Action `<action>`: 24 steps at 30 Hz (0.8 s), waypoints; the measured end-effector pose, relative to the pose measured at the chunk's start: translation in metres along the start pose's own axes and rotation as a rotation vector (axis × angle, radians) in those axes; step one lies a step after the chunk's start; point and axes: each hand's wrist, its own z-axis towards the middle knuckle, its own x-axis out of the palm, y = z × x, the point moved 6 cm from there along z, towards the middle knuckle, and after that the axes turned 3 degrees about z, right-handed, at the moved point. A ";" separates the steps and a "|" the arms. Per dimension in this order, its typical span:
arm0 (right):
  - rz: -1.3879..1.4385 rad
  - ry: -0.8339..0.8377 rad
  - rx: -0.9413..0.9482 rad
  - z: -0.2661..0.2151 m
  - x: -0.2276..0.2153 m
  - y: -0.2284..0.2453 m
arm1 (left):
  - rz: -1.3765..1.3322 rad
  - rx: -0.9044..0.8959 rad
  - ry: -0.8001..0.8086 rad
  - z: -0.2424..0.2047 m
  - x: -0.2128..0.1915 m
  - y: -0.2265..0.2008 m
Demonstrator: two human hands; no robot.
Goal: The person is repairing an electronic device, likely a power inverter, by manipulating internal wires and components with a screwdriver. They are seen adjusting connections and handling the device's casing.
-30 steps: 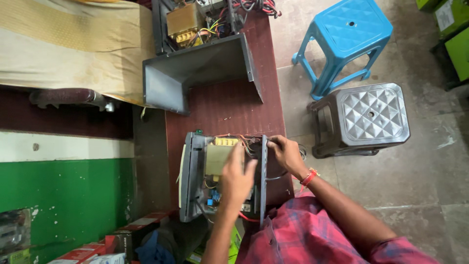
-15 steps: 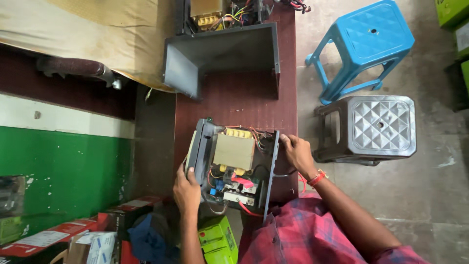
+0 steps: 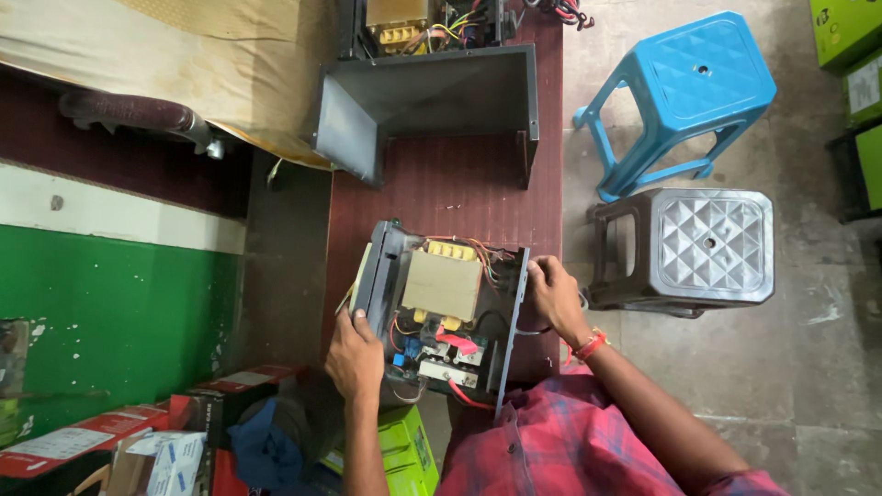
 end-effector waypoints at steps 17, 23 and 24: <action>-0.210 0.079 -0.063 0.007 0.007 -0.005 | 0.022 -0.003 -0.010 -0.001 0.000 -0.001; -0.059 0.044 -0.165 0.001 0.002 0.007 | 0.039 0.025 -0.045 0.000 0.005 0.004; -0.090 0.067 -0.144 0.003 0.004 0.006 | 0.032 0.036 -0.054 0.000 0.005 0.004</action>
